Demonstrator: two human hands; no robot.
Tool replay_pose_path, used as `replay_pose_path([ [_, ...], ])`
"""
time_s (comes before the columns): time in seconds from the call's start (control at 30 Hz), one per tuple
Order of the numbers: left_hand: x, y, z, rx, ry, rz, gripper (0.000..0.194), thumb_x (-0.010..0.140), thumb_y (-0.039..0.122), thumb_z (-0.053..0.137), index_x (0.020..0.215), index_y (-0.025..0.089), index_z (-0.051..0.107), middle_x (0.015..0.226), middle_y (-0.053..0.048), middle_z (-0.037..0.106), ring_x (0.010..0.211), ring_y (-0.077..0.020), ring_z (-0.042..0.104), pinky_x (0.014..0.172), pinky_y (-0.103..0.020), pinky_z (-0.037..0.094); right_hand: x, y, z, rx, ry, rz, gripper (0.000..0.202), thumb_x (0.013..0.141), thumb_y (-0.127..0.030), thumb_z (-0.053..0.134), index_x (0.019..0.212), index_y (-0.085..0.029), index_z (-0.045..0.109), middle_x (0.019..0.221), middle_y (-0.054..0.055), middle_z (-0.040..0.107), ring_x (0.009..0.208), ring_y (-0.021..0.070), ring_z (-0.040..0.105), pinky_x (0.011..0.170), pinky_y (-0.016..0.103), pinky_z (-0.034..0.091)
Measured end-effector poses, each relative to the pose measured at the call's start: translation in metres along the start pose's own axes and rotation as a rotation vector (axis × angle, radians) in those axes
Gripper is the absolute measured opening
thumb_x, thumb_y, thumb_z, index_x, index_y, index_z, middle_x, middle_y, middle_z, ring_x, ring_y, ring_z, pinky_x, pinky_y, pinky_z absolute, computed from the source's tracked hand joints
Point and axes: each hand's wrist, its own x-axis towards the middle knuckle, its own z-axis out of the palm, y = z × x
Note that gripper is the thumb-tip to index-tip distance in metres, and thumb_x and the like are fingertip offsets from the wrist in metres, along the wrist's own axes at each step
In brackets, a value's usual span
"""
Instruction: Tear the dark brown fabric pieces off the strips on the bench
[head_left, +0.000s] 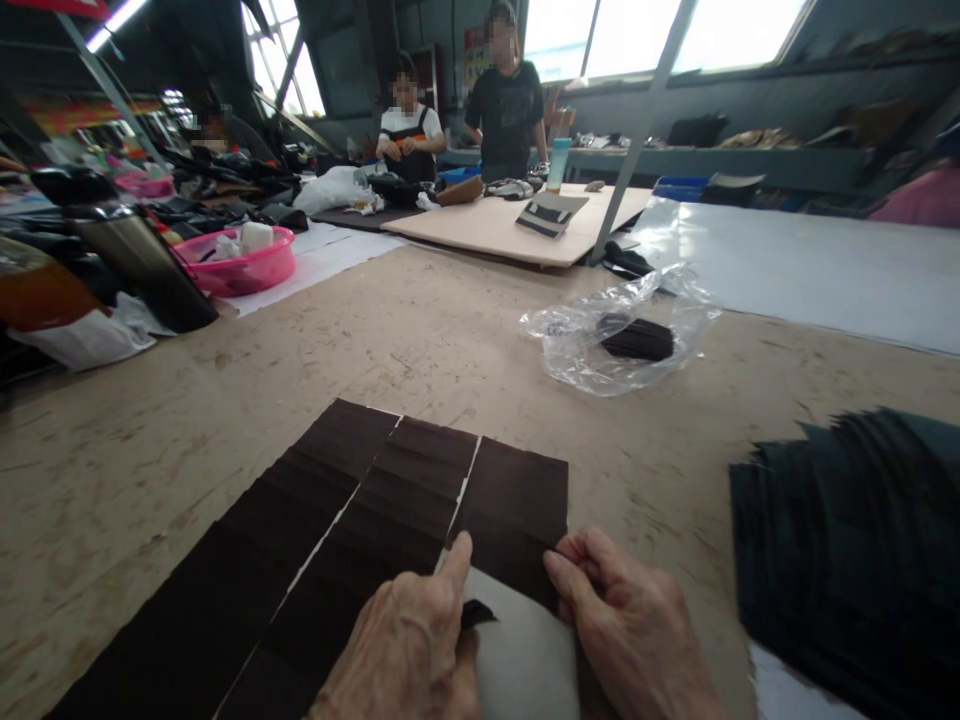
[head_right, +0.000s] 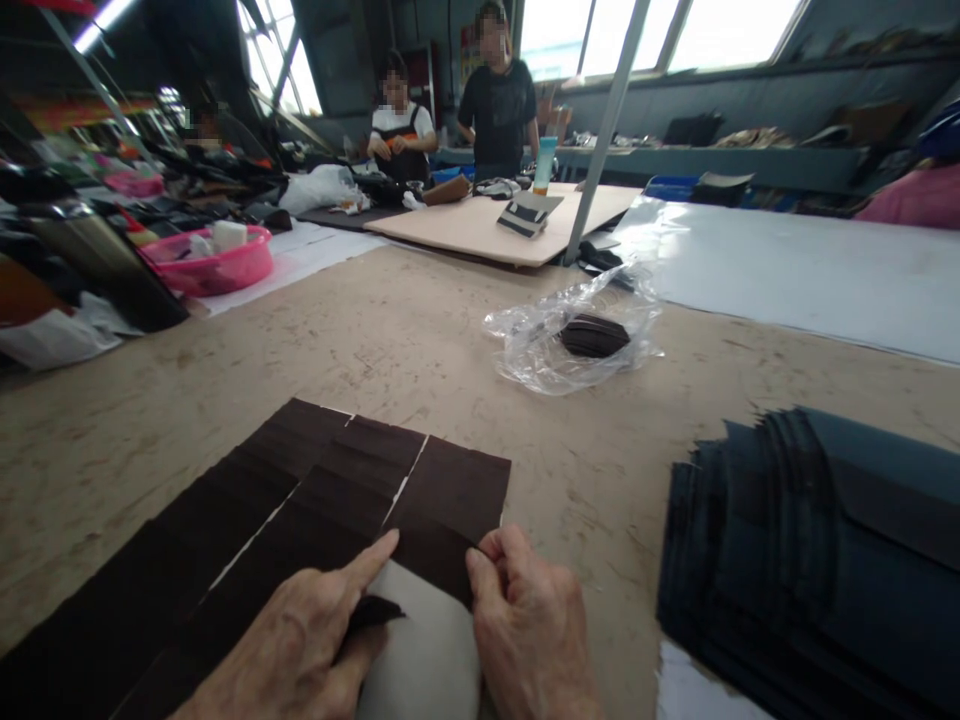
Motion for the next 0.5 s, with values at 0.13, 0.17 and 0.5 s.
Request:
replay_pose_path([
  [0.13,0.0002,-0.0038,0.0054,0.0,0.011,0.008,0.057,0.073,0.013,0.033,0.128,-0.001,0.029,0.08,-0.018,0.064,0.076,-0.0302,0.059,0.072,-0.046,0.044,0.0009,-0.0023,-0.0016,-0.067,0.014,0.03,0.021,0.069,-0.037,0.041,0.054,-0.023,0.045,0.041,-0.004,0.044,0.041,0.0132,0.043,0.044,0.024,0.03],
  [0.17,0.0002,-0.0043,0.0061,0.005,0.01,0.003,0.057,0.073,0.013,0.033,0.128,-0.001,0.028,0.079,-0.017,0.064,0.075,-0.0301,0.059,0.071,-0.046,0.045,0.0015,-0.0028,-0.0019,-0.079,0.008,0.037,0.02,0.069,-0.036,0.04,0.054,-0.023,0.045,0.042,-0.004,0.044,0.042,0.0135,0.044,0.044,0.024,0.03],
  [0.5,-0.0013,-0.0018,0.0106,0.19,0.015,0.012,0.052,0.077,0.014,0.031,0.127,0.002,0.032,0.082,-0.017,0.063,0.076,-0.0267,0.058,0.073,-0.04,0.045,0.0092,-0.0044,-0.0015,-0.209,-0.027,0.124,0.016,0.067,-0.03,0.043,0.052,-0.023,0.044,0.045,-0.002,0.05,0.049,0.0163,0.049,0.046,0.024,0.03],
])
